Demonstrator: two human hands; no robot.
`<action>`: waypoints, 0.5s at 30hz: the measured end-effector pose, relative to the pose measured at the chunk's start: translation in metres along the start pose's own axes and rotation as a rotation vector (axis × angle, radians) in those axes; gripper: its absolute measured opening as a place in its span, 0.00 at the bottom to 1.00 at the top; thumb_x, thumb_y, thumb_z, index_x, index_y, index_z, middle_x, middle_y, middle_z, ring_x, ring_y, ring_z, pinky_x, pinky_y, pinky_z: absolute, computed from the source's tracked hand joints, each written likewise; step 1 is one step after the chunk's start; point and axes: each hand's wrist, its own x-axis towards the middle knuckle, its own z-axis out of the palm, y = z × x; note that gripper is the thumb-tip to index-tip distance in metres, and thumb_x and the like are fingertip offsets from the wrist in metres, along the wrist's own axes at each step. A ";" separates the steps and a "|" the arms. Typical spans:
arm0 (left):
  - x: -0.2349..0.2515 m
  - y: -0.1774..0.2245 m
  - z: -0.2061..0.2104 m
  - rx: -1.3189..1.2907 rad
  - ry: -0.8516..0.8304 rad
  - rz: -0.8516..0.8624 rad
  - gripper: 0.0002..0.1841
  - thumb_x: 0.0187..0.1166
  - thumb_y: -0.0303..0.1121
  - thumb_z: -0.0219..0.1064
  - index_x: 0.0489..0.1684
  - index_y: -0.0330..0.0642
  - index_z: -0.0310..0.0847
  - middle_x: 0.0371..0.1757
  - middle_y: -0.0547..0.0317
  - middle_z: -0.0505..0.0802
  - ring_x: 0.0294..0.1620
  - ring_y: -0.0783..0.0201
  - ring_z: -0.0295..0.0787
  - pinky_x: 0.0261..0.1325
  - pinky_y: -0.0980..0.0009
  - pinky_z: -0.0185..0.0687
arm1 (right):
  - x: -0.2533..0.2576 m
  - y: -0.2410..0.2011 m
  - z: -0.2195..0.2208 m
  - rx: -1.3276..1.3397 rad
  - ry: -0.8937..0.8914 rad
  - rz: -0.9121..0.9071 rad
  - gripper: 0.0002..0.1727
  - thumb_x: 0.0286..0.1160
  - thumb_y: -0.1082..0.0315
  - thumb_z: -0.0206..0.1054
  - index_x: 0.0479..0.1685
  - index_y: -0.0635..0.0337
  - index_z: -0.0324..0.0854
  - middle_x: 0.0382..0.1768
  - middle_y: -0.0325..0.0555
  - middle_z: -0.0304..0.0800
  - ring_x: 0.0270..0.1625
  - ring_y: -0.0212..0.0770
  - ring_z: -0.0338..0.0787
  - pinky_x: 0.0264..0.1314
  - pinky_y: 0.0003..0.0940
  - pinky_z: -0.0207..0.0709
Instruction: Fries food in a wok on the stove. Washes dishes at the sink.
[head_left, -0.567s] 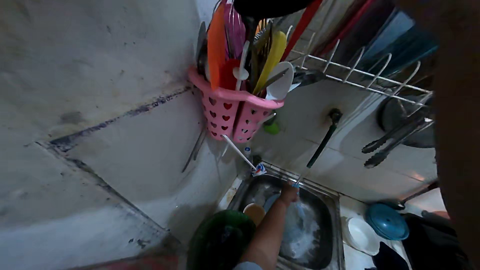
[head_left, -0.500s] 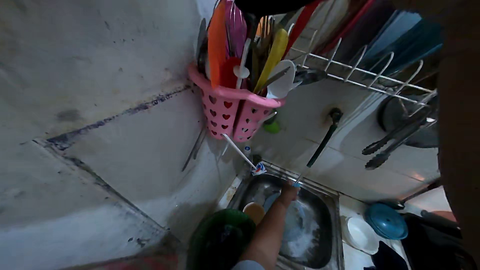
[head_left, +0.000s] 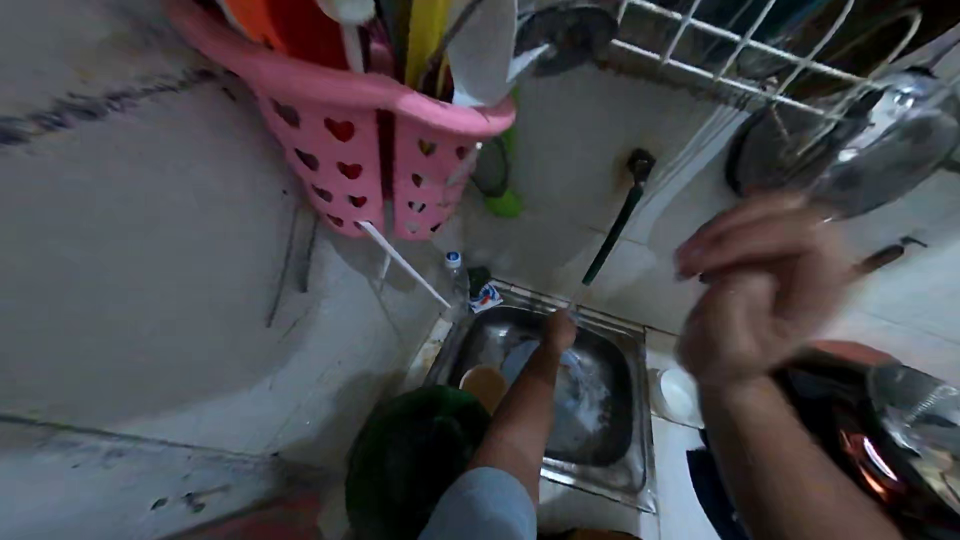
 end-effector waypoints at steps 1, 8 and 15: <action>-0.002 -0.003 -0.001 -0.123 0.016 -0.015 0.21 0.91 0.32 0.56 0.78 0.30 0.70 0.66 0.31 0.86 0.64 0.42 0.86 0.70 0.49 0.78 | -0.047 0.017 0.016 -0.042 -0.069 0.080 0.14 0.82 0.66 0.58 0.29 0.62 0.83 0.35 0.44 0.87 0.45 0.36 0.86 0.53 0.32 0.79; 0.005 -0.030 -0.007 -0.650 0.016 -0.271 0.20 0.95 0.35 0.47 0.81 0.43 0.67 0.68 0.42 0.81 0.54 0.54 0.80 0.55 0.58 0.78 | -0.229 0.108 0.076 -0.102 -0.958 0.727 0.32 0.81 0.75 0.61 0.86 0.44 0.72 0.91 0.60 0.57 0.82 0.61 0.75 0.79 0.54 0.75; -0.016 -0.040 -0.002 -0.987 -0.065 -0.417 0.23 0.95 0.46 0.47 0.73 0.37 0.70 0.54 0.42 0.84 0.46 0.52 0.83 0.48 0.56 0.82 | -0.181 0.133 0.119 -0.160 -0.898 1.094 0.24 0.95 0.61 0.49 0.79 0.67 0.73 0.71 0.66 0.83 0.77 0.61 0.81 0.83 0.54 0.70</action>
